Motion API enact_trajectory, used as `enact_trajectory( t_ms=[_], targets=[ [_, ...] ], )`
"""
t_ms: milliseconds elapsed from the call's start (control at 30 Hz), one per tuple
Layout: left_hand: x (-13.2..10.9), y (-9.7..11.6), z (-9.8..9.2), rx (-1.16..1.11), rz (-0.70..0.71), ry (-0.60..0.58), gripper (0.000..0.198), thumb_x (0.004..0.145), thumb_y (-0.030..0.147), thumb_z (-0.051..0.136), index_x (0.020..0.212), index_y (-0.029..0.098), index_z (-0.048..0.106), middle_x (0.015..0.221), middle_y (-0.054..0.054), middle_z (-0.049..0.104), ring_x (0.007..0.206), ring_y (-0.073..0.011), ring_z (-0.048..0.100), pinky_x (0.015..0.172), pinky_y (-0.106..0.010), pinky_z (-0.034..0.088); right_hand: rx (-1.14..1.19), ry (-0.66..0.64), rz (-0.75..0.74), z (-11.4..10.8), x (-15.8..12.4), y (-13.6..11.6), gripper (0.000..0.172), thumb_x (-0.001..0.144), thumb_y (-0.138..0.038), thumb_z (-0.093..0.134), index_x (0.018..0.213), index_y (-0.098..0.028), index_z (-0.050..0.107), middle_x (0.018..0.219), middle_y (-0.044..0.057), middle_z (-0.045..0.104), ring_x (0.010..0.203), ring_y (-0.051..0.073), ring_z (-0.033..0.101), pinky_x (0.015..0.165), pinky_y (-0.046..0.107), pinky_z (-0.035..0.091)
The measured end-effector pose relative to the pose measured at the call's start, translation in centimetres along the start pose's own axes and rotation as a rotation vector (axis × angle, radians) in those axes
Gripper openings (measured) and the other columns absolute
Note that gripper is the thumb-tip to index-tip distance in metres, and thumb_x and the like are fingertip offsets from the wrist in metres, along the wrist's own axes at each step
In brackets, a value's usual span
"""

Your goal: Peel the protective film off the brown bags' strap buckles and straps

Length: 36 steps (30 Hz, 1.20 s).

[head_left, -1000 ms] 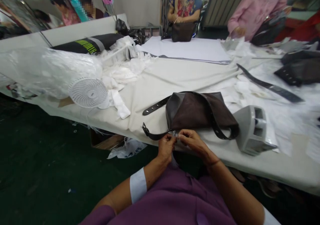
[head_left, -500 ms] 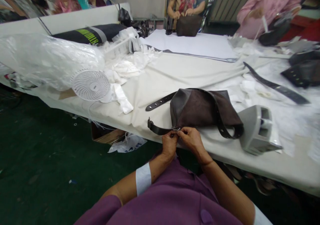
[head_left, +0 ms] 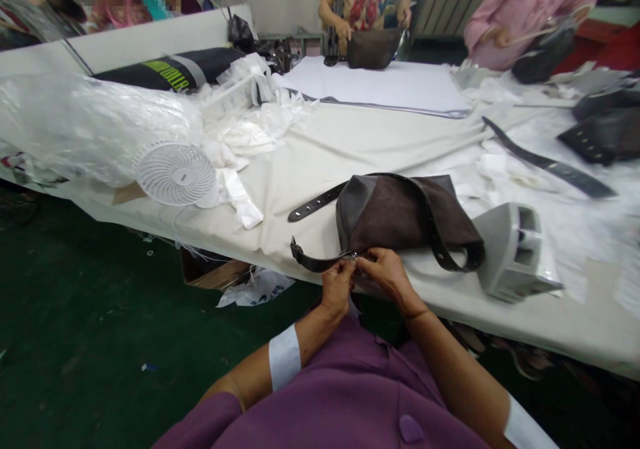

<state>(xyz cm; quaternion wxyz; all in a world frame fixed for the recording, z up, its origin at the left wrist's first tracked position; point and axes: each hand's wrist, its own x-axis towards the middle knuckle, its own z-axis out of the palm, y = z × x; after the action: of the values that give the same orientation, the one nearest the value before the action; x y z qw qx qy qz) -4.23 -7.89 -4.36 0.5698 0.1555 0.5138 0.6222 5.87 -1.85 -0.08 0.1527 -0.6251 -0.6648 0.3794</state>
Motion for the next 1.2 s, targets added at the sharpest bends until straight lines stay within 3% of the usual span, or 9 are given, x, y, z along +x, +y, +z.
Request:
enact_trajectory(
  t_ms=[167,267,467,800,1000,1100,1200],
  targets=[
    [-0.1,0.0,0.1,-0.113,-0.065,-0.075,0.033,0.068,0.041,0.071,0.068,0.016,0.049,0.056,0.004,0.053,0.038,-0.002,0.031,0.039,-0.018,0.02,0.4,-0.201,-0.014,-0.4,-0.3,0.8,0.023,0.068,-0.036,0.059,0.066,-0.014,0.064,0.056,0.001,0.06,0.048,0.01,0.047,0.046,0.022,0.032],
    [-0.3,0.1,0.2,-0.163,-0.117,-0.062,0.035,0.065,0.04,0.074,0.07,0.016,0.048,0.057,0.005,0.053,0.036,-0.0009,0.03,0.039,-0.017,0.019,0.551,-0.266,-0.02,-0.8,-0.5,1.0,0.021,0.064,-0.032,0.062,0.071,-0.013,0.066,0.054,-0.001,0.057,0.046,0.008,0.041,0.043,0.02,0.028],
    [-0.7,0.6,0.4,-0.201,-0.199,-0.039,0.037,0.061,0.037,0.076,0.076,0.017,0.049,0.058,0.005,0.053,0.035,-0.0004,0.029,0.038,-0.016,0.019,0.533,-0.265,-0.022,-0.8,-0.4,1.5,0.017,0.064,-0.028,0.062,0.068,-0.013,0.067,0.053,-0.002,0.055,0.047,0.007,0.038,0.046,0.02,0.029],
    [-0.2,0.7,-0.3,-0.268,-0.407,-0.031,0.036,0.058,0.029,0.078,0.077,0.017,0.05,0.055,0.006,0.052,0.035,-0.0005,0.029,0.038,-0.015,0.019,0.503,-0.193,-0.001,0.3,-0.6,2.3,0.026,0.065,-0.038,0.062,0.064,-0.012,0.062,0.055,-0.002,0.052,0.053,0.008,0.04,0.05,0.022,0.029],
    [0.0,0.8,-0.1,-0.279,-0.419,-0.035,0.034,0.056,0.027,0.079,0.074,0.016,0.051,0.057,0.006,0.052,0.037,0.0,0.03,0.038,-0.015,0.019,0.419,-0.168,0.008,0.3,-1.1,2.0,0.018,0.067,-0.031,0.055,0.064,-0.014,0.06,0.053,-0.003,0.051,0.051,0.009,0.042,0.048,0.021,0.031],
    [-0.1,1.1,0.1,-0.266,-0.403,-0.024,0.034,0.056,0.028,0.079,0.073,0.016,0.051,0.056,0.007,0.051,0.037,0.0,0.029,0.038,-0.015,0.019,0.406,-0.195,0.019,-0.1,-1.0,1.8,0.016,0.066,-0.024,0.052,0.073,-0.014,0.063,0.058,0.0,0.058,0.052,0.011,0.05,0.049,0.021,0.037],
    [-0.3,1.3,0.2,-0.246,-0.388,-0.028,0.036,0.055,0.028,0.08,0.073,0.016,0.051,0.055,0.006,0.051,0.038,-0.0004,0.03,0.038,-0.015,0.019,0.445,-0.286,0.085,-1.2,-0.9,1.6,0.029,0.068,-0.021,0.052,0.094,-0.014,0.062,0.063,0.001,0.064,0.053,0.012,0.055,0.046,0.02,0.038]
  ],
)
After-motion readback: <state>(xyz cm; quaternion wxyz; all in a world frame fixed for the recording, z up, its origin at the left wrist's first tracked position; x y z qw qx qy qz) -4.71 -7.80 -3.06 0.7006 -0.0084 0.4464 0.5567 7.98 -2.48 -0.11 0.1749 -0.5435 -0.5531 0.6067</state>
